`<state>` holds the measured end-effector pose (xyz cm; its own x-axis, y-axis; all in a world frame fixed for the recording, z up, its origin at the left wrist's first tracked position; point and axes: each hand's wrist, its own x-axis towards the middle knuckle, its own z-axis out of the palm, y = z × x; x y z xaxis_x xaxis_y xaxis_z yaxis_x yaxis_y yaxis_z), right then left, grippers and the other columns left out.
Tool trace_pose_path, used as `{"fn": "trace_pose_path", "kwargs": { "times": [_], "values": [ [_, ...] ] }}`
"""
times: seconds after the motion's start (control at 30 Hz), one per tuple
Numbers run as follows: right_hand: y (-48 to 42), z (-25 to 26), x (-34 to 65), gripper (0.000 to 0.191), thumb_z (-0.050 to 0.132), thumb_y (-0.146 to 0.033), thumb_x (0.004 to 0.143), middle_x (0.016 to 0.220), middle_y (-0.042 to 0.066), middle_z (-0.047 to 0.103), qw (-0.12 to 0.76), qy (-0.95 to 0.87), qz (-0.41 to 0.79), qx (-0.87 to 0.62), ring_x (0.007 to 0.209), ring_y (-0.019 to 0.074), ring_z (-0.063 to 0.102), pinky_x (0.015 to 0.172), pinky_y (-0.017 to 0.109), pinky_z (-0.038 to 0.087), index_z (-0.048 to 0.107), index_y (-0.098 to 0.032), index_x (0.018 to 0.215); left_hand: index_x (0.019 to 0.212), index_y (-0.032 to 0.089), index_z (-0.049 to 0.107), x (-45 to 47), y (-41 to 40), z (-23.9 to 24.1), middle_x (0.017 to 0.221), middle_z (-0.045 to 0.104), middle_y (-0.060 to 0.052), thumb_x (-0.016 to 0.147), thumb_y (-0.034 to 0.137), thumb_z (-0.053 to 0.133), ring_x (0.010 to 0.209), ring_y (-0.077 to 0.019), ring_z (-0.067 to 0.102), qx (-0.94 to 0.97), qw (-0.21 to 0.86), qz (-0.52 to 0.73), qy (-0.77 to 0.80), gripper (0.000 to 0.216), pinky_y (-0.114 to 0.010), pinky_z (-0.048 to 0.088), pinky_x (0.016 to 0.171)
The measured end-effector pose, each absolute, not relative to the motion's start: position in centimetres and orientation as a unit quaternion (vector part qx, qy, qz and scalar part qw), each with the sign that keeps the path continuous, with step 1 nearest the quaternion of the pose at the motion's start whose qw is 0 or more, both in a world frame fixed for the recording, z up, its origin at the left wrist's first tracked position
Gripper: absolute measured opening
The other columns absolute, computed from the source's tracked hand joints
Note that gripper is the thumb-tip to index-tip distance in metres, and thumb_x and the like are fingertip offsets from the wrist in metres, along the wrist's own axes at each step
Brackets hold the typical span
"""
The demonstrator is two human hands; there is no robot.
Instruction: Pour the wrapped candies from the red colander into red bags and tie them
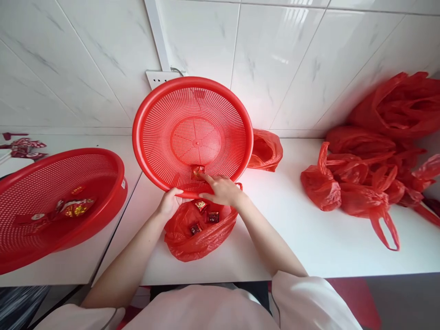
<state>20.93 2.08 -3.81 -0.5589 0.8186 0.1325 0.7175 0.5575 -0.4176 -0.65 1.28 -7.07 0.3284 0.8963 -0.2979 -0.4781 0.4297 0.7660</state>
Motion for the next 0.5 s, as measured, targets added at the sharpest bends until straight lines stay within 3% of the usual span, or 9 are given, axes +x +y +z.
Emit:
{"fn": "trace_pose_path", "kwargs": {
  "times": [0.1, 0.2, 0.33, 0.5],
  "values": [
    [2.2, -2.8, 21.7, 0.055, 0.058, -0.028, 0.086, 0.126, 0.010, 0.062, 0.184, -0.882, 0.223, -0.372, 0.112, 0.0258, 0.060, 0.096, 0.040, 0.046, 0.047, -0.024, 0.139, 0.088, 0.007, 0.069, -0.9, 1.6, -7.1, 0.092, 0.073, -0.014, 0.070, 0.020, 0.053, 0.090, -0.0281, 0.069, 0.292, 0.746, 0.474, 0.366, 0.027, -0.046, 0.050, 0.093],
    [2.3, -2.5, 21.9, 0.043, 0.050, -0.014, 0.087, 0.122, 0.005, 0.066, 0.229, -0.856, 0.269, -0.376, 0.108, 0.0223, 0.063, 0.095, 0.037, 0.048, 0.059, -0.026, 0.128, 0.087, 0.007, 0.069, -1.0, 1.7, -6.9, 0.089, 0.073, -0.013, 0.071, 0.019, 0.052, 0.085, -0.0260, 0.070, 0.300, 0.736, 0.478, 0.373, 0.027, -0.044, 0.052, 0.091],
    [2.0, -2.0, 22.0, 0.034, 0.050, -0.021, 0.090, 0.109, 0.005, 0.072, 0.288, -0.794, 0.363, -0.394, 0.099, 0.0221, 0.067, 0.090, 0.038, 0.052, 0.064, -0.023, 0.121, 0.087, 0.006, 0.070, -1.0, 1.5, -6.2, 0.090, 0.073, -0.015, 0.071, 0.020, 0.052, 0.086, -0.0269, 0.069, 0.303, 0.737, 0.472, 0.378, 0.028, -0.044, 0.052, 0.091],
    [1.6, -1.7, 22.1, 0.029, 0.068, -0.031, 0.081, 0.085, 0.006, 0.074, 0.339, -0.668, 0.570, -0.337, 0.083, 0.0204, 0.071, 0.078, 0.035, 0.056, 0.063, -0.017, 0.106, 0.093, 0.003, 0.071, -1.0, 1.4, -5.9, 0.096, 0.072, -0.019, 0.071, 0.025, 0.051, 0.094, -0.0317, 0.068, 0.303, 0.770, 0.432, 0.357, 0.036, -0.046, 0.051, 0.091]
  ]
}}
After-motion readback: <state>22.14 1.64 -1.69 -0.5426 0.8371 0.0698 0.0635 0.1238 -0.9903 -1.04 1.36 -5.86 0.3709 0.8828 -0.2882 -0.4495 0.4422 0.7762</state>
